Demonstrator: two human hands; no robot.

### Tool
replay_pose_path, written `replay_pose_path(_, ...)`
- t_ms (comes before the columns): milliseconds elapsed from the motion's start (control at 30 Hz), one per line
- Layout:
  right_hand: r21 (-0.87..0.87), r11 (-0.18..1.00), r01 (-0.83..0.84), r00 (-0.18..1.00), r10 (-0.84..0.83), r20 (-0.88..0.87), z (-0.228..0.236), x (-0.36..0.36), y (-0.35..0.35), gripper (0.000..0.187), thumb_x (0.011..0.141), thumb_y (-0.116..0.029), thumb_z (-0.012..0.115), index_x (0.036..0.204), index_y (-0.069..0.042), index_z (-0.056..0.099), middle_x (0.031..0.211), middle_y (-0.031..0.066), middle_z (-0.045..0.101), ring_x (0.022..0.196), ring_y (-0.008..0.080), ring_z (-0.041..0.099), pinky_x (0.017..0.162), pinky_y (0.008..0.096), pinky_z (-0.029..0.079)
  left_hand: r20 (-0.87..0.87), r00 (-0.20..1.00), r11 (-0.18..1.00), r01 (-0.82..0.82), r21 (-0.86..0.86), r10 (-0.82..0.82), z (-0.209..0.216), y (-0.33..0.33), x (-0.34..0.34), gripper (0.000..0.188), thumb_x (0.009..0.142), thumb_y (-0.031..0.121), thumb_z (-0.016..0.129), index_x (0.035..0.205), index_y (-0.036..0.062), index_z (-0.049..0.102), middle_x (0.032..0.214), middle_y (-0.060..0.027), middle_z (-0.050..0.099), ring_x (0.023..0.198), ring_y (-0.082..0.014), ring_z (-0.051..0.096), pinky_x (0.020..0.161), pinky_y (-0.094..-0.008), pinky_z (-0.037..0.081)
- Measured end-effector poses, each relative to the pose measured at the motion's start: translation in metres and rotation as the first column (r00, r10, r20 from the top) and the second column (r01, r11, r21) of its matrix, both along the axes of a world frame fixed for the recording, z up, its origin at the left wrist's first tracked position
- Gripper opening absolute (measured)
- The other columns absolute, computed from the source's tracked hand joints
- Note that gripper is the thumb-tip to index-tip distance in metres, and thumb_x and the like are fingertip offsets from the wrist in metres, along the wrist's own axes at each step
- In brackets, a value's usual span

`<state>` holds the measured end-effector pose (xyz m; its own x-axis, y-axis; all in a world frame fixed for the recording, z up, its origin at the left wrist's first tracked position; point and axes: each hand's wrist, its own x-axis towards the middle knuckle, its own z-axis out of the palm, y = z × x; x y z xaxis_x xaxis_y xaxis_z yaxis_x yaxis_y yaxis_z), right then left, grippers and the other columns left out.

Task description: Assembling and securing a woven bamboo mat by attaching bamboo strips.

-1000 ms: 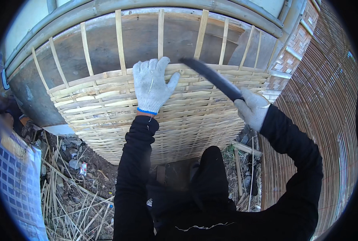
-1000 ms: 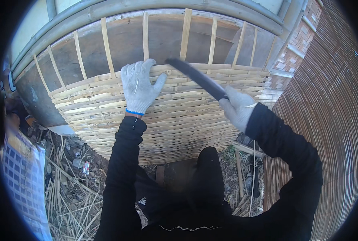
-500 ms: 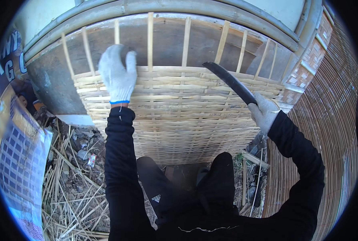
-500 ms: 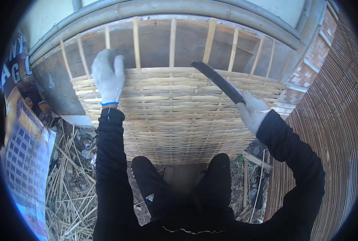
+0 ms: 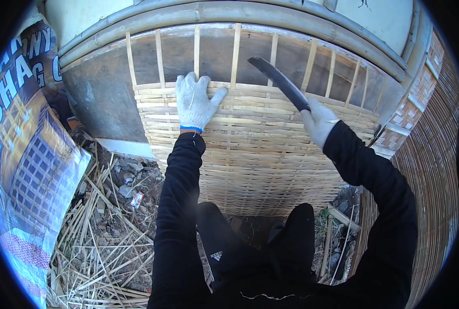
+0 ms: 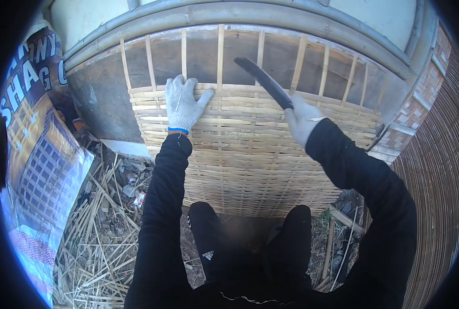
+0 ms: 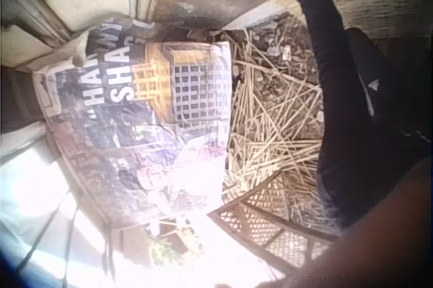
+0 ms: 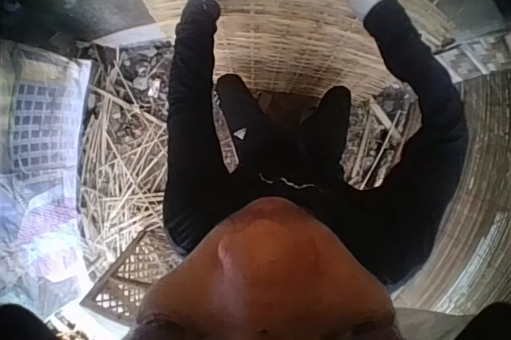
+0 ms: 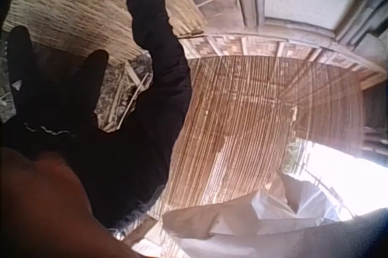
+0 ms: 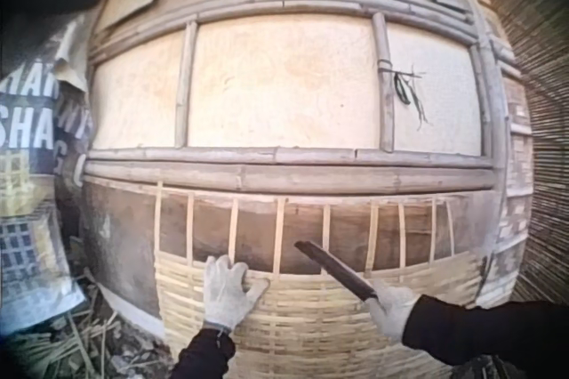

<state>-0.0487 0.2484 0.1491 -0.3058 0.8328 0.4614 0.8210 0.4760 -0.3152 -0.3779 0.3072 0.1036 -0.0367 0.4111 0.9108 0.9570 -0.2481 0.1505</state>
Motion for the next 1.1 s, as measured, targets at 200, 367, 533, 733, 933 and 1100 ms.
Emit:
replay_pose_path(200, -0.235, 0.951, -0.2, 0.964, 0.149, -0.219, -0.052, 0.011, -0.031, 0.026, 0.103, -0.022, 0.055, 0.119, -0.002, 0.056, 0.075, 0.0074, 0.062, 0.06, 0.0182, 0.061, 0.054, 0.036, 0.048, -0.039, 0.999, 0.998, -0.03, 0.061, 0.033, -0.008, 0.008, -0.004, 0.047, 0.085, 0.048, 0.076, 0.105, 0.0054, 0.07, 0.112, -0.0214, 0.058, 0.116, -0.0422, 0.05, 0.109, -0.0543, 0.035)
replay_pose_path(367, -0.649, 0.609, -0.457, 0.67, -0.244, -0.701, -0.148, 0.02, -0.132, 0.023, 0.104, -0.025, 0.058, 0.115, -0.006, 0.054, 0.075, 0.0019, 0.059, 0.052, 0.0095, 0.053, 0.047, 0.0263, 0.046, -0.07, 0.996, 0.998, -0.058, 0.0, 0.057, -0.014, 0.015, -0.008, 0.051, 0.089, 0.046, 0.073, 0.117, 0.0048, 0.067, 0.126, -0.0245, 0.056, 0.124, -0.0424, 0.049, 0.113, -0.0546, 0.033)
replay_pose_path(533, -0.705, 0.408, -0.579, 0.45, -0.562, -0.694, -0.296, 0.019, -0.218, 0.024, 0.101, -0.025, 0.064, 0.111, -0.006, 0.053, 0.076, 0.0006, 0.056, 0.052, 0.0077, 0.052, 0.046, 0.0257, 0.043, -0.097, 0.987, 0.991, -0.131, -0.015, 0.129, -0.027, 0.035, -0.012, 0.056, 0.093, 0.048, 0.068, 0.128, 0.0042, 0.061, 0.144, -0.028, 0.049, 0.138, -0.0431, 0.043, 0.119, -0.054, 0.029)
replay_pose_path(733, -0.696, 0.27, -0.665, 0.342, -0.719, -0.605, -0.386, 0.043, -0.247, 0.026, 0.101, -0.024, 0.067, 0.116, -0.009, 0.052, 0.08, 0.0014, 0.056, 0.056, 0.0078, 0.054, 0.046, 0.0253, 0.047, -0.143, 0.975, 0.986, -0.166, 0.024, 0.168, -0.038, 0.042, 0.006, 0.059, 0.099, 0.042, 0.063, 0.142, 0.0037, 0.053, 0.151, -0.0314, 0.042, 0.141, -0.0458, 0.04, 0.118, -0.0545, 0.03)
replay_pose_path(933, -0.623, 0.214, -0.752, 0.28, -0.752, -0.596, -0.396, 0.046, -0.212, 0.022, 0.102, -0.023, 0.065, 0.114, -0.012, 0.05, 0.08, 0.0014, 0.056, 0.056, 0.0089, 0.054, 0.047, 0.0275, 0.048, 0.007, 0.998, 0.992, -0.068, 0.104, 0.067, -0.068, 0.028, 0.067, 0.067, 0.099, 0.027, 0.061, 0.156, 0.0047, 0.035, 0.159, -0.0341, 0.031, 0.147, -0.0527, 0.028, 0.121, -0.0606, 0.023)
replay_pose_path(1100, -0.695, 0.18, -0.696, 0.373, -0.736, -0.564, -0.4, 0.033, -0.207, 0.024, 0.102, -0.023, 0.065, 0.116, -0.011, 0.05, 0.078, 0.0007, 0.054, 0.052, 0.0074, 0.051, 0.044, 0.0264, 0.045, -0.305, 0.943, 0.987, 0.154, 0.034, -0.136, -0.057, 0.029, 0.149, 0.066, 0.091, 0.03, 0.07, 0.148, 0.0064, 0.049, 0.155, -0.0291, 0.039, 0.145, -0.0488, 0.032, 0.121, -0.0628, 0.02)
